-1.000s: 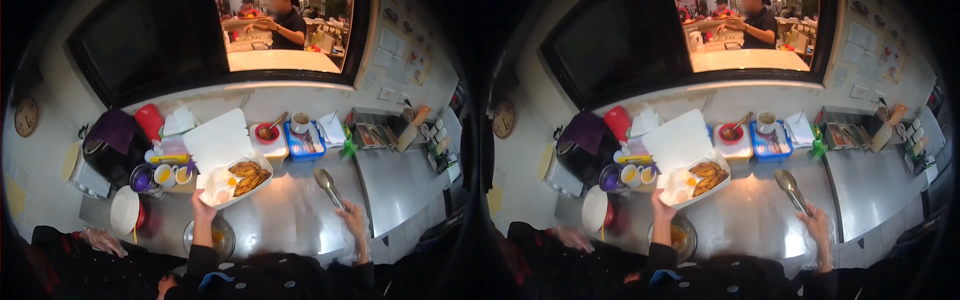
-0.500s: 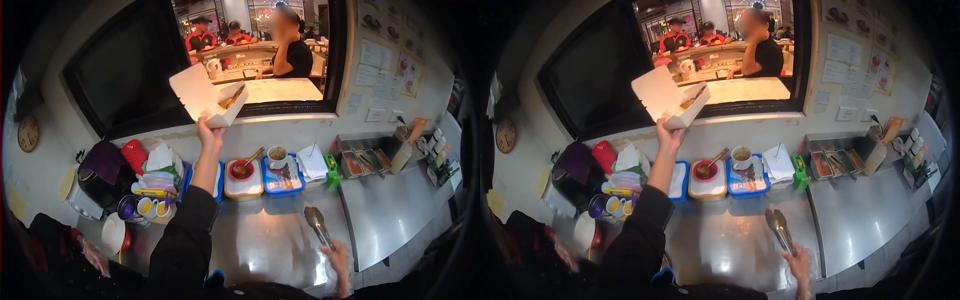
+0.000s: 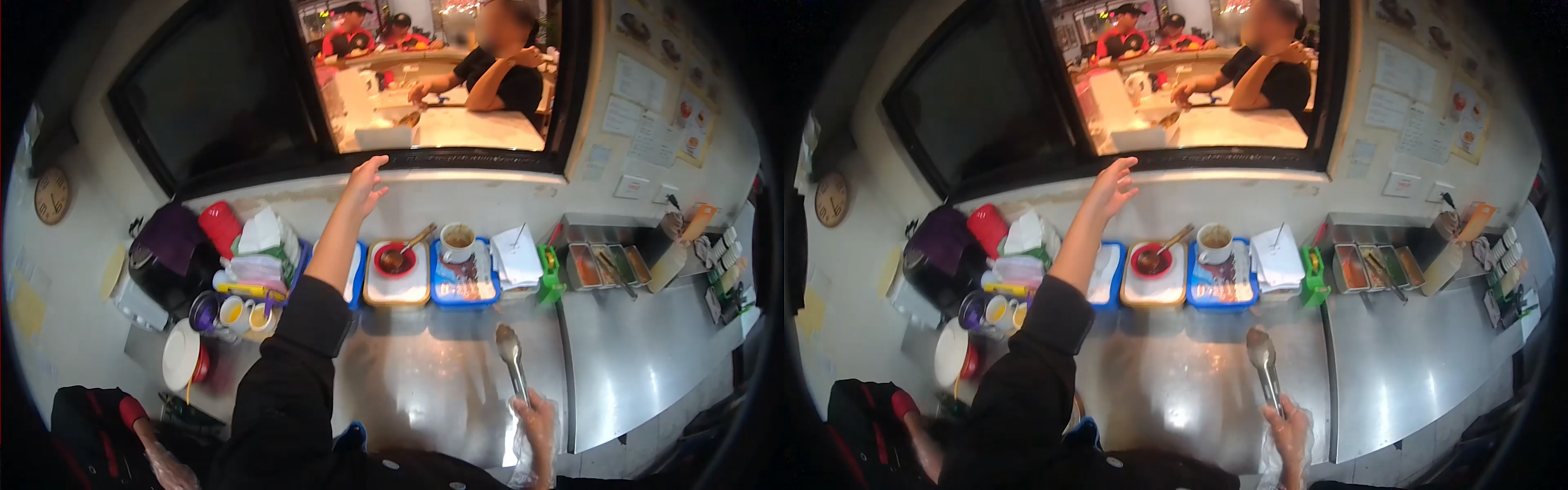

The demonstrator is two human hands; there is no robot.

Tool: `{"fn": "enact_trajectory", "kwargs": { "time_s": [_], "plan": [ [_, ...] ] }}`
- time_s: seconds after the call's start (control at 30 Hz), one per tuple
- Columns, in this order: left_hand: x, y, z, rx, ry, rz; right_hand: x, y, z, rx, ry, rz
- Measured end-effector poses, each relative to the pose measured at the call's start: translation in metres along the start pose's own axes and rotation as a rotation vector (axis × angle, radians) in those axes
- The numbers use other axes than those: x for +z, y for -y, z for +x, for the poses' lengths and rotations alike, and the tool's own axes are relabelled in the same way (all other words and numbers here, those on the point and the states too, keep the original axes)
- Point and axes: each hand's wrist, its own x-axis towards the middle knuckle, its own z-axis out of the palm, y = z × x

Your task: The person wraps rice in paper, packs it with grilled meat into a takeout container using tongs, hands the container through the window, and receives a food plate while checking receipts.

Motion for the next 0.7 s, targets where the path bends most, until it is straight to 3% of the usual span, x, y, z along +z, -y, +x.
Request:
{"fn": "enact_trajectory", "kwargs": {
  "time_s": [0.03, 0.07, 0.13, 0.27, 0.33, 0.4, 0.47, 0.53, 0.67, 0.7],
  "plan": [
    [-0.019, 0.003, -0.027, 0.036, 0.063, 0.047, 0.003, 0.008, 0.0, 0.146, 0.062, 0.107],
    [-0.039, 0.007, -0.057, 0.017, 0.031, 0.044, 0.007, 0.011, -0.003, 0.184, 0.14, 0.313],
    [-0.078, 0.009, -0.133, 0.058, 0.027, 0.291, 0.015, 0.009, -0.007, 0.219, 0.247, 0.403],
    [-0.205, 0.049, -0.275, 0.323, -0.38, 1.16, 0.041, 0.001, -0.013, 0.308, 0.526, 0.539],
    [-0.256, 0.067, -0.359, 0.107, -0.663, 1.353, 0.057, 0.009, -0.013, 0.319, 0.623, 0.591],
    [-0.32, 0.103, -0.44, -0.126, -0.69, 1.553, 0.074, 0.018, -0.012, 0.304, 0.719, 0.532],
    [-0.34, 0.133, -0.507, -0.444, -0.75, 1.44, 0.087, 0.026, -0.009, 0.299, 0.845, 0.434],
    [-0.335, 0.16, -0.553, -0.547, -0.812, 1.304, 0.104, 0.031, -0.007, 0.313, 0.887, 0.292],
    [-0.323, 0.195, -0.589, -0.559, -0.82, 1.204, 0.14, 0.06, -0.014, 0.224, 1.031, 0.022],
    [-0.319, 0.2, -0.59, -0.763, -0.837, 0.988, 0.147, 0.071, -0.02, 0.145, 1.106, -0.053]
  ]
}}
